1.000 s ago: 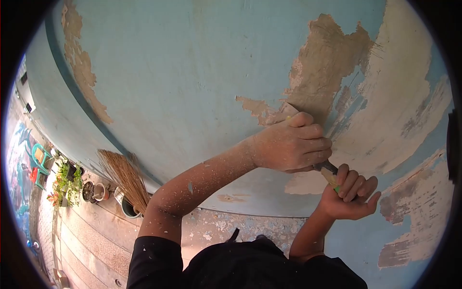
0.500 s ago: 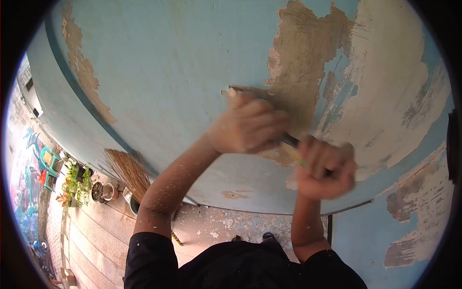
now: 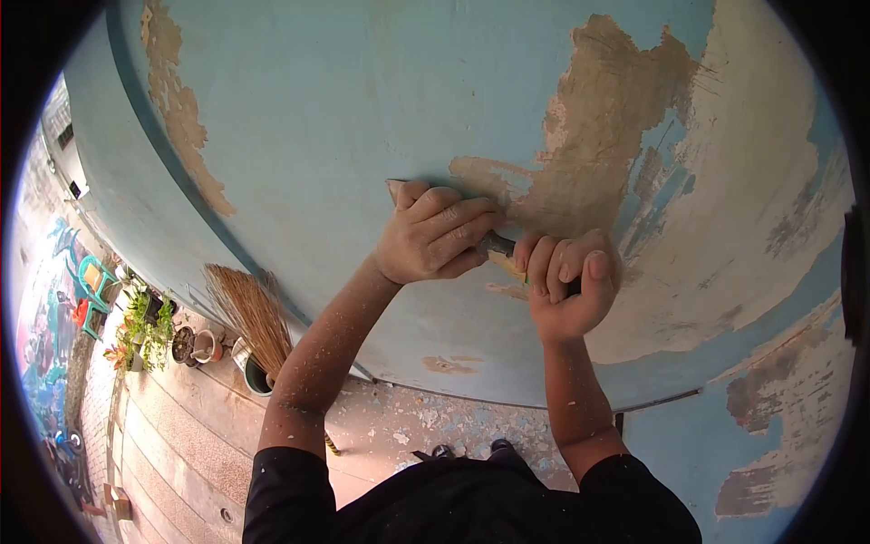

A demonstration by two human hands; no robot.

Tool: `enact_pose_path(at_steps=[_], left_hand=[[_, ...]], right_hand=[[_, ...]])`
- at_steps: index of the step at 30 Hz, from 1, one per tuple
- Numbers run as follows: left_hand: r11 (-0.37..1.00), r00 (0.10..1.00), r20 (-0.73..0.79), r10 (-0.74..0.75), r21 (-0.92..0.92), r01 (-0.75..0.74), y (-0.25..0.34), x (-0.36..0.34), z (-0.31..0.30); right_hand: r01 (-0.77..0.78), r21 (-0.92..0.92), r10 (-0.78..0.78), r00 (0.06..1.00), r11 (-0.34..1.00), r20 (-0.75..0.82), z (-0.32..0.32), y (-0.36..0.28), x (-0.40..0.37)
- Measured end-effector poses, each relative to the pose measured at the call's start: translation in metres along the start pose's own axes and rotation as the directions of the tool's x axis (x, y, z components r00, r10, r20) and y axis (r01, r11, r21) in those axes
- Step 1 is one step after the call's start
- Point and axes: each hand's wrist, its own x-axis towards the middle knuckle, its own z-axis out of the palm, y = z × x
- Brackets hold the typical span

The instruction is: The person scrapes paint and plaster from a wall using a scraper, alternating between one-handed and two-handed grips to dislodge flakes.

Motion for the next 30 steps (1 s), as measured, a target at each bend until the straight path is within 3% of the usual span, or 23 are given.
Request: enact_pose_path(at_steps=[1, 3, 5, 6, 8, 10, 11, 12, 13, 15, 16, 18, 22, 23, 25, 28, 30], left_hand=[[0.995, 0.999, -0.010, -0.042, 0.092, 0.042, -0.003, -0.003, -0.001], [1.000, 0.994, -0.108, 0.004, 0.003, -0.003, 0.004, 0.004, 0.012], [0.982, 0.993, -0.110, 0.034, -0.180, -0.053, 0.028, 0.041, 0.021], [0.982, 0.993, -0.115, 0.023, -0.182, -0.043, 0.034, 0.053, 0.028], [0.943, 0.987, -0.153, 0.049, -0.318, -0.096, 0.040, 0.069, 0.040], [0.964, 0.988, -0.154, 0.015, -0.259, -0.055, 0.030, 0.059, 0.027], [0.963, 0.988, -0.151, 0.015, -0.264, -0.055, 0.020, 0.045, 0.020], [0.988, 0.992, -0.113, -0.056, -0.150, 0.039, 0.014, 0.022, 0.013], [0.993, 0.989, -0.093, -0.115, -0.018, 0.113, 0.007, 0.013, 0.011], [0.995, 0.983, -0.154, -0.102, -0.011, 0.101, 0.008, 0.014, 0.017], [0.997, 0.975, -0.207, -0.083, -0.012, 0.083, 0.009, 0.019, 0.017], [0.981, 0.983, -0.154, -0.096, -0.184, 0.067, 0.025, 0.043, 0.022], [0.955, 0.983, -0.171, -0.071, -0.295, 0.018, 0.030, 0.070, 0.030], [0.981, 0.975, -0.190, -0.112, -0.176, 0.079, 0.019, 0.053, 0.027], [0.979, 0.961, -0.186, -0.203, -0.011, 0.205, 0.003, 0.009, 0.011], [0.957, 0.941, -0.198, -0.274, 0.041, 0.288, 0.000, -0.012, 0.001], [0.973, 0.934, -0.281, -0.221, 0.000, 0.230, 0.006, 0.001, 0.007]], right_hand=[[0.025, -0.032, -0.024, 0.999, 0.999, 0.027, 0.001, 0.000, 0.000], [0.085, -0.042, -0.084, 0.996, 0.995, 0.030, 0.001, -0.011, -0.006], [0.171, -0.021, -0.171, 0.985, 0.985, -0.035, -0.007, -0.054, -0.010], [0.197, -0.017, -0.197, 0.977, 0.980, -0.076, -0.009, -0.073, -0.009], [0.179, -0.091, -0.186, 0.980, 0.980, -0.069, -0.012, -0.083, 0.002], [0.187, 0.052, -0.182, 0.979, 0.981, -0.091, -0.002, -0.067, 0.006], [0.118, 0.117, -0.119, 0.993, 0.986, -0.003, -0.007, -0.043, 0.014], [0.030, 0.173, -0.044, 0.996, 0.984, 0.081, -0.012, -0.022, 0.019], [0.031, 0.174, -0.046, 0.996, 0.984, 0.082, -0.008, -0.020, 0.021], [-0.110, 0.007, 0.109, 0.991, 0.994, 0.083, 0.000, -0.023, 0.027], [-0.063, 0.029, 0.061, 0.996, 0.998, 0.065, 0.000, -0.030, 0.026], [0.032, 0.052, -0.031, 0.999, 0.998, -0.007, -0.010, -0.061, 0.025], [0.080, -0.019, -0.081, 0.996, 0.997, -0.035, 0.004, -0.087, 0.043], [0.043, 0.057, -0.041, 0.999, 0.997, -0.030, 0.010, -0.068, 0.046], [-0.124, 0.035, 0.128, 0.985, 0.992, -0.119, 0.016, -0.013, 0.044], [-0.226, 0.073, 0.223, 0.973, 0.971, 0.054, 0.030, 0.003, 0.047], [-0.181, 0.124, 0.163, 0.977, 0.976, 0.140, 0.032, -0.017, 0.049]])
